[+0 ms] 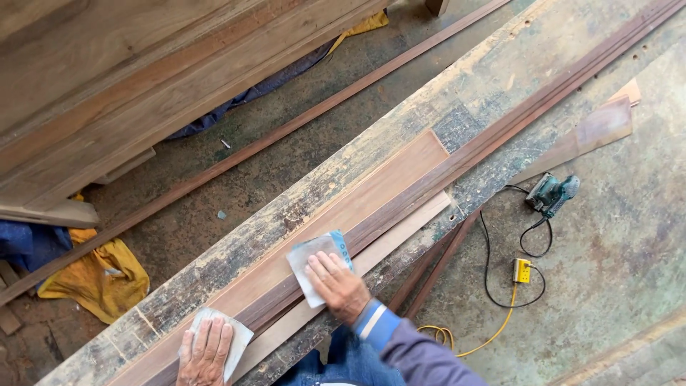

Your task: Sand the surface of long wooden trim pieces using sandpaper.

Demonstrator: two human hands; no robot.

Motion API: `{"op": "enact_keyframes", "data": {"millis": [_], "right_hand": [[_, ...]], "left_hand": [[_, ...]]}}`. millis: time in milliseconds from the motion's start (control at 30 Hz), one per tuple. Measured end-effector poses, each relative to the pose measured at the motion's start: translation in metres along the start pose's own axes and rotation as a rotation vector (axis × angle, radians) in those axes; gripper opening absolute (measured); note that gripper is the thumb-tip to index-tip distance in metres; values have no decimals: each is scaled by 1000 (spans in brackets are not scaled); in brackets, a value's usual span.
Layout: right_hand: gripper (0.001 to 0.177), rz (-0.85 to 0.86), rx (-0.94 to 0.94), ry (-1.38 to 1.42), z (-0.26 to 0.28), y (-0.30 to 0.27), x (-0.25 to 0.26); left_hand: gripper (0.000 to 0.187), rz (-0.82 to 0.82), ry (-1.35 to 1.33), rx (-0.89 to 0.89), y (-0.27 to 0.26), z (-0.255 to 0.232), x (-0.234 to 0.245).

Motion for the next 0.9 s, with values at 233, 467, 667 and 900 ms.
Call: {"op": "enact_keyframes", "data": {"millis": [233, 467, 667, 900], "right_hand": [[12, -69, -150, -416, -224, -53, -21], [28, -95, -200, -187, -57, -12, 6], [16, 231, 37, -186, -178, -64, -45], [31, -213, -312, -174, -90, -40, -43]], "left_hand": [[59, 19, 51, -7, -43, 31, -42], [56, 26, 105, 7, -38, 28, -46], [61, 22, 1, 1, -2, 3, -2], [64, 63, -17, 117, -5, -4, -4]]}}
Point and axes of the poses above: each hand's wrist, its own y-axis towards the middle knuckle, its own x-axis out of the back of the hand, z = x × y, the point moved 2 cm from there along y, towards the middle knuckle, and after that the axes turned 9 degrees about -y, right-handed, at the moved point
